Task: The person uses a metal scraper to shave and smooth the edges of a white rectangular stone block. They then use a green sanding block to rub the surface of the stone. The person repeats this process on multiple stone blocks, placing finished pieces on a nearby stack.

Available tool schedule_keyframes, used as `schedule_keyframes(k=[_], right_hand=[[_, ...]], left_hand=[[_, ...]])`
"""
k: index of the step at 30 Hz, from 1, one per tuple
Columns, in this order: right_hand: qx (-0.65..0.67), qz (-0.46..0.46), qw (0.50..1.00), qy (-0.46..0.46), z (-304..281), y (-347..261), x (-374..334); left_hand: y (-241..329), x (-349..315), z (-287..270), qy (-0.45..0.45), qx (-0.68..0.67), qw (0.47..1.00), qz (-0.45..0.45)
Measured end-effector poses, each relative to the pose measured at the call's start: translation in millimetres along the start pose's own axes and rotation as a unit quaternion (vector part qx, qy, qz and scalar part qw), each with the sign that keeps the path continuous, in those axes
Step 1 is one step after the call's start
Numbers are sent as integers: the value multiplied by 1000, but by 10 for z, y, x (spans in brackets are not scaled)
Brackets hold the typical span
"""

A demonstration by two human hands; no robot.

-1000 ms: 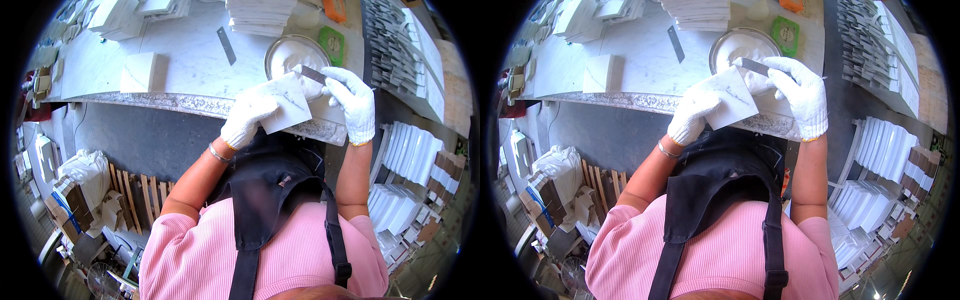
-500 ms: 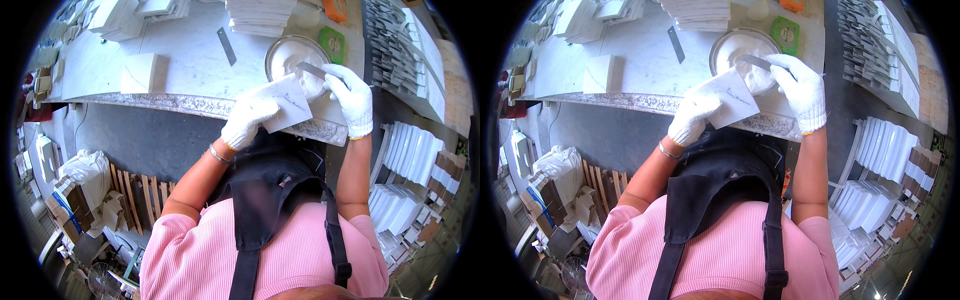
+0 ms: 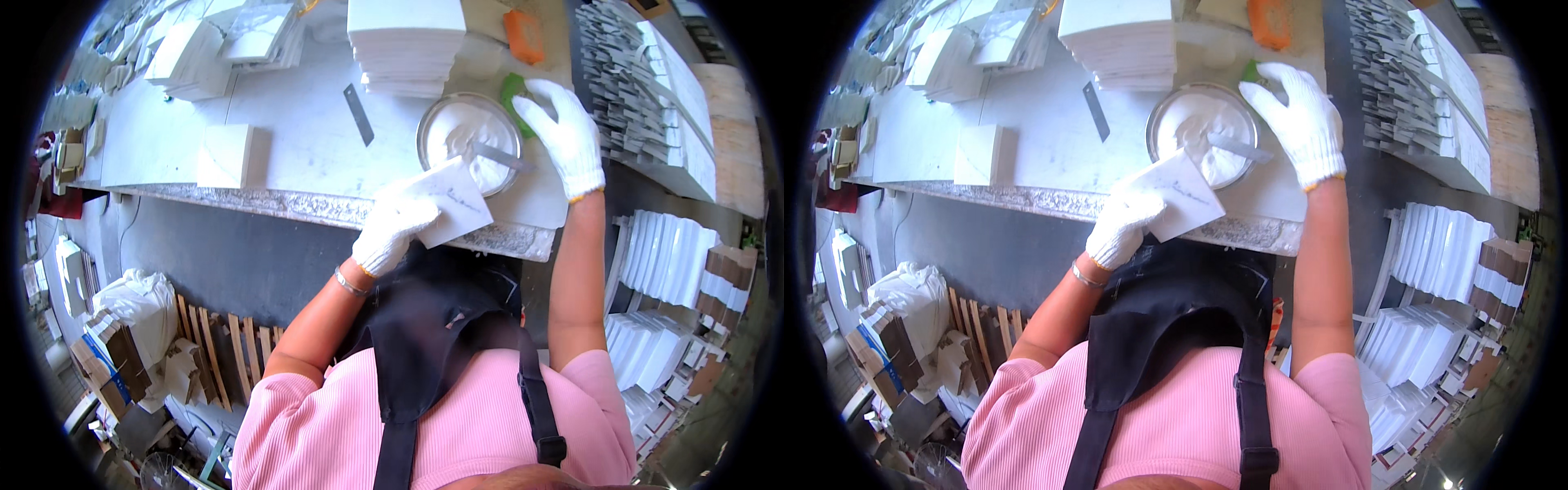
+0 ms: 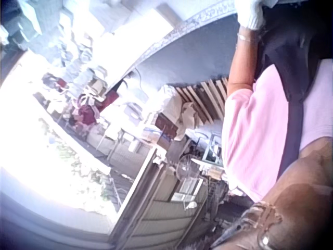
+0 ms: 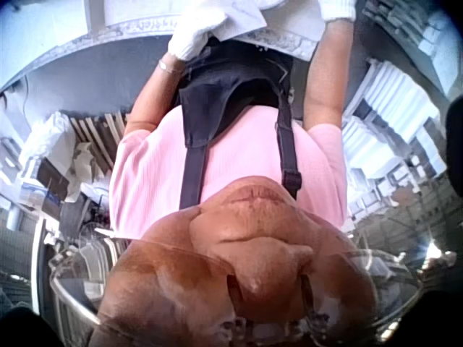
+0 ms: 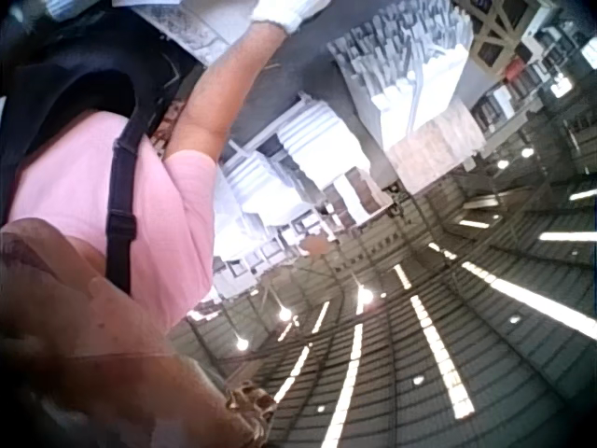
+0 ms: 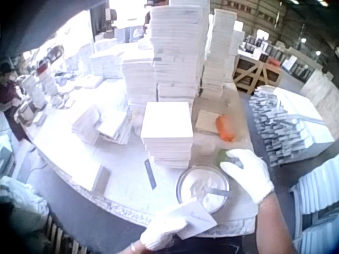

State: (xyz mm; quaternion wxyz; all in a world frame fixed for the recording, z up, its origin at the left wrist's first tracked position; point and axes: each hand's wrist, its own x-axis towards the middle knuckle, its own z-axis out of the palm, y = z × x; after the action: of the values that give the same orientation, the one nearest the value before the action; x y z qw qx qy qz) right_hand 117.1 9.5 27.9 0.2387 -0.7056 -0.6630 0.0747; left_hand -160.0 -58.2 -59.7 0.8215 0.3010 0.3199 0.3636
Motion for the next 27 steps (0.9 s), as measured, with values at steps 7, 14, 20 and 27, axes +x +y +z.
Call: schedule_keyframes(k=[7, 14, 20, 27], right_hand=[[-102, -27, 994, -13, 441, 15, 625], [99, 17, 995, -24, 480, 185, 576], [338, 28, 935, -103, -84, -146, -193], [321, 99, 923, -187, -253, -195, -652]], left_hand=[[-27, -9, -17, -6, -51, 998, -29], [-11, 1, -44, -17, -59, 997, -50], [-61, -7, -75, -12, -52, 998, -30], [10, -4, -39, -27, -34, 999, -15]])
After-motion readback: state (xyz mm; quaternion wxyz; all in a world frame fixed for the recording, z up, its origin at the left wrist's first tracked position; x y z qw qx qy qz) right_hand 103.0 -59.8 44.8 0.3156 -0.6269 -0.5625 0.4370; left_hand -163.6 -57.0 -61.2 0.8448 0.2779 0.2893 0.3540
